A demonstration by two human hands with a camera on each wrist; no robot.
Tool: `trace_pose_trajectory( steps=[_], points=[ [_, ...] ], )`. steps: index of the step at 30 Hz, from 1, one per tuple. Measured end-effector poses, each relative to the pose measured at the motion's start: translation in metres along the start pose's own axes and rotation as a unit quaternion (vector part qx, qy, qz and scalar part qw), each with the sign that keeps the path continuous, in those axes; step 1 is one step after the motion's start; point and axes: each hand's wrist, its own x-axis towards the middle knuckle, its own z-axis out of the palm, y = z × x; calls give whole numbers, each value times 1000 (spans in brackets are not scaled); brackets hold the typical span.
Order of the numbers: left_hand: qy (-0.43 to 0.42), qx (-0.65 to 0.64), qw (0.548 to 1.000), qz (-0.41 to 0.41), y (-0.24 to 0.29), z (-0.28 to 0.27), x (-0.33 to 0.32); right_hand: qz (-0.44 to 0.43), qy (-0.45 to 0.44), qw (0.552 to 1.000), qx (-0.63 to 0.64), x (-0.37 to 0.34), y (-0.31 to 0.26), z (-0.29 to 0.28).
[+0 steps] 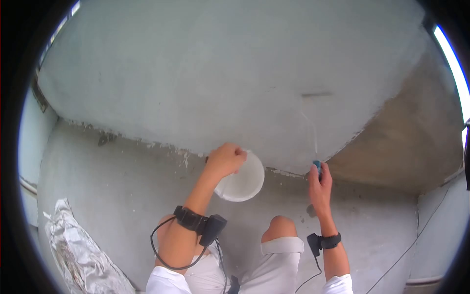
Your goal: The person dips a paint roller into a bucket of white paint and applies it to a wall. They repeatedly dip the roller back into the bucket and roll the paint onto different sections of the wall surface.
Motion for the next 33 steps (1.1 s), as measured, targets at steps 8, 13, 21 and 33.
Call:
trace_pose_trajectory(
  steps=[8,13,21,33],
  points=[
    [71,-7,995,65,13,40,-6,307,0,948,-78,-138,56,-94],
    [60,-126,990,-2,7,48,-24,468,28,878,-94,-185,25,-105],
    [-24,-258,961,-97,45,25,-92,585,-11,799,-141,-234,-129,-173],
    [75,-416,876,-231,37,-49,-180,637,-107,727,-233,-184,-126,-173]
  ],
)
